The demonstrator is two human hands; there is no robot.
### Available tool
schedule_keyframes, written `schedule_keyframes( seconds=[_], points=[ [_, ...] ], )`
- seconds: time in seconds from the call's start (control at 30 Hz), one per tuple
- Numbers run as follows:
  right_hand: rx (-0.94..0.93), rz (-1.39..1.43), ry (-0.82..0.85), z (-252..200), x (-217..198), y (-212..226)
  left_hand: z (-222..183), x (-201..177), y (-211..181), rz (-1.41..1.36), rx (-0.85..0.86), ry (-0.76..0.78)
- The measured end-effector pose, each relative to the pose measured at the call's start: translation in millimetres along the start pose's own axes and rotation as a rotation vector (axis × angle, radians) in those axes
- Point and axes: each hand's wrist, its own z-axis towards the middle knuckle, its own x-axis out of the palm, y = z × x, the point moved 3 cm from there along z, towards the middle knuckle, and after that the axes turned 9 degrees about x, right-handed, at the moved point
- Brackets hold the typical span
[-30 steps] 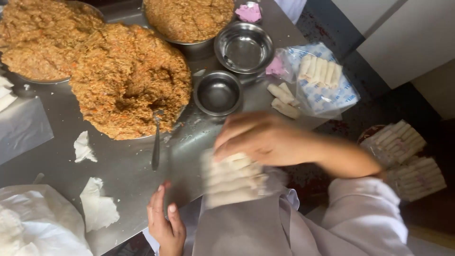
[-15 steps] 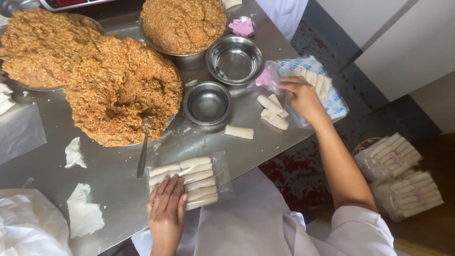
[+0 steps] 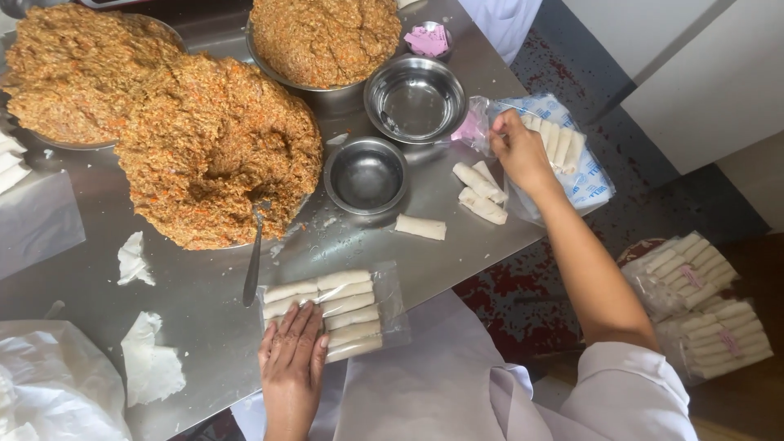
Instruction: The person is preparing lumpia by placing filling on wrappers, rolling them up, and then packaging the finished rolls into plastic bags.
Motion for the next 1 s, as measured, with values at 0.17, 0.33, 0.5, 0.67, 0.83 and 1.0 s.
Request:
schedule_keyframes(
  seconds=[0.17, 0.33, 0.5, 0.67, 0.83, 1.0],
  points=[
    [-0.066, -0.078, -0.008, 14, 7, -11, 1, 0, 1, -0.003, -0.007, -0.009],
    [-0.065, -0.338, -0.018, 25, 17, -20, 1, -2, 0, -0.024, -0.006, -0.013],
    [-0.282, -0.436, -0.22, 40, 31, -41, 2, -2, -1, -0.001, 0.002, -0.006],
    [-0.244, -0.427, -0.19, 24, 24, -26, 6, -7, -3, -0.01, 0.006, -0.016],
    [-0.266, -0.722, -0.247, 47, 39, -45, 7, -5, -6, 0.014, 0.004, -0.042],
    [-0.332, -0.537, -0.275, 44, 41, -48, 9, -9, -9, -0.011, -0.019, -0.008]
  ],
)
